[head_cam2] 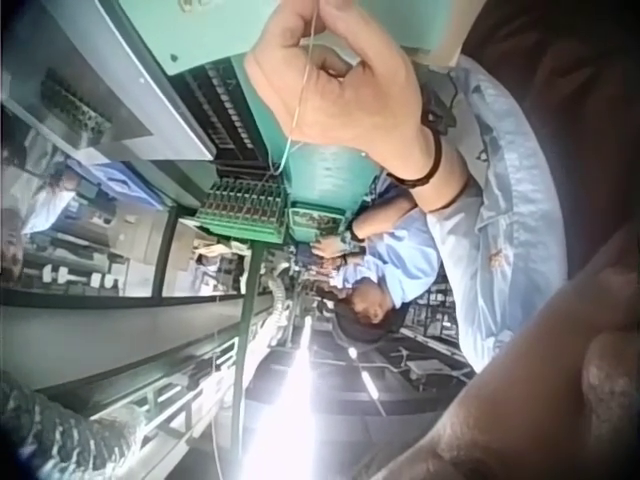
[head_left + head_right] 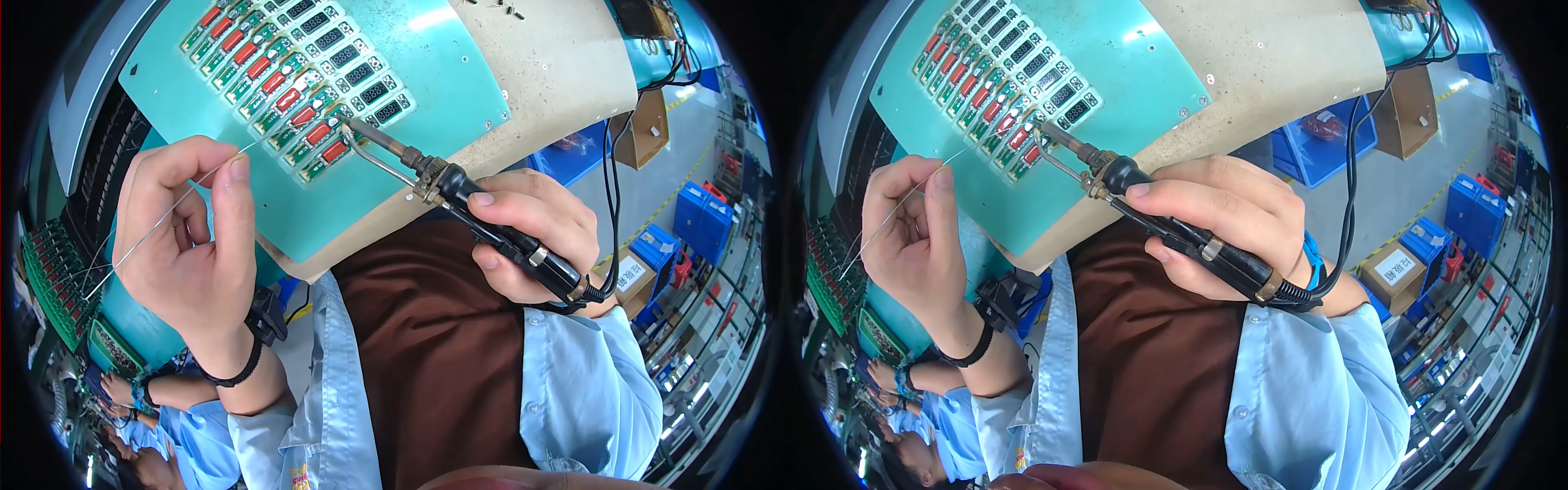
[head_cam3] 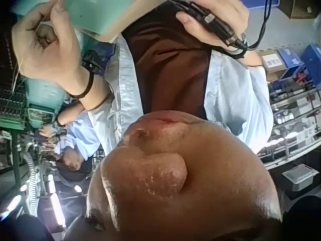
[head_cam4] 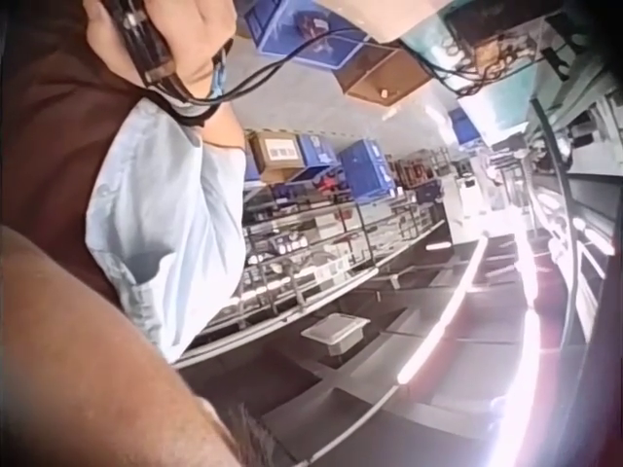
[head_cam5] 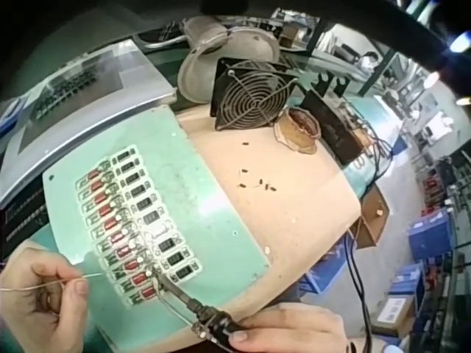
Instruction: The person opens a fixture, places a circuit board inside, and closes the lid before opening it again to remove the board. They then use a soldering iron and solder wire to solder components onto the board.
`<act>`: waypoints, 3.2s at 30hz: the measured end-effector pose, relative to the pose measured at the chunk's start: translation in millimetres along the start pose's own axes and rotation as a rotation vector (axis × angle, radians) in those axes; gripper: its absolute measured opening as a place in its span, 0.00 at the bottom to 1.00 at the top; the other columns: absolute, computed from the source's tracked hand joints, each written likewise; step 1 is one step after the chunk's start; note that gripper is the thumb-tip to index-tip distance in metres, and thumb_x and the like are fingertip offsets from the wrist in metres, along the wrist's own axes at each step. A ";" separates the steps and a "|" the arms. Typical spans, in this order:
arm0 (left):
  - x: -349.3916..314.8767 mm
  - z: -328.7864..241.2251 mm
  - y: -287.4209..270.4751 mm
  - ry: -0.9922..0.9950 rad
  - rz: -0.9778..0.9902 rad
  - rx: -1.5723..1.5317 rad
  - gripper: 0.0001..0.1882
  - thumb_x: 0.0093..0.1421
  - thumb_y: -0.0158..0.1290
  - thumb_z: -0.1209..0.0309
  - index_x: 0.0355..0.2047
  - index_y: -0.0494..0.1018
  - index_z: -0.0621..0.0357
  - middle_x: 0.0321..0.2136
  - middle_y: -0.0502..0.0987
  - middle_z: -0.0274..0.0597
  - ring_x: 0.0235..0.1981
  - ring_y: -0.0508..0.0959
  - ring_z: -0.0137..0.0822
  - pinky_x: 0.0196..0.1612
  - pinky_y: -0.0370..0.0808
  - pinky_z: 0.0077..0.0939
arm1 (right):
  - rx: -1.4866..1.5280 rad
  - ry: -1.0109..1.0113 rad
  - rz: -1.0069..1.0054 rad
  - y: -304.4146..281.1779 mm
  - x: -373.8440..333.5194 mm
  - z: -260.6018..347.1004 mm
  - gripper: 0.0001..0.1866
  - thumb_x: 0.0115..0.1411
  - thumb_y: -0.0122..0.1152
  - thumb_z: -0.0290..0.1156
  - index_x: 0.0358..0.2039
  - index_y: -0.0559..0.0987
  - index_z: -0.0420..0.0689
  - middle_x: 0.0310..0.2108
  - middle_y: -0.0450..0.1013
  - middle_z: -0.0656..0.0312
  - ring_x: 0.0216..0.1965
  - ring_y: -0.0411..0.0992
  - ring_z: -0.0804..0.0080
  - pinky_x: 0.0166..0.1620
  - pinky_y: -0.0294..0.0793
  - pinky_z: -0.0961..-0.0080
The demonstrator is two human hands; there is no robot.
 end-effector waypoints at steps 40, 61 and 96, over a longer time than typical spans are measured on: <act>-10.2 -7.6 8.2 0.092 0.151 0.050 0.05 0.64 0.59 0.85 0.40 0.77 0.68 0.33 0.77 0.32 0.22 0.62 0.10 0.24 0.53 0.08 | -0.003 -0.071 -0.030 0.0 -13.2 4.5 0.18 0.55 0.72 0.28 0.47 0.83 0.39 0.36 0.80 0.50 0.31 0.80 0.59 0.33 0.79 0.70; -5.7 -6.0 8.3 0.100 0.059 0.018 0.06 0.58 0.63 0.83 0.35 0.78 0.64 0.30 0.78 0.33 0.18 0.60 0.14 0.20 0.51 0.12 | 0.020 -0.086 -0.049 -3.0 -12.2 5.6 0.19 0.56 0.73 0.29 0.47 0.83 0.38 0.36 0.80 0.50 0.31 0.80 0.60 0.31 0.78 0.71; -10.3 6.8 -10.3 -0.111 0.003 -0.088 0.06 0.64 0.59 0.83 0.41 0.74 0.70 0.38 0.75 0.43 0.30 0.74 0.23 0.32 0.71 0.13 | -0.014 -0.024 -0.248 -53.4 -12.7 -38.6 0.28 0.66 0.67 0.43 0.58 0.72 0.37 0.38 0.77 0.40 0.34 0.78 0.58 0.39 0.78 0.65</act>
Point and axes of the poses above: each hand's wrist, its own x-axis towards the middle knuckle, its own y-axis out of the palm, z = x × y, the point moved 8 cm from there along x, towards the middle knuckle
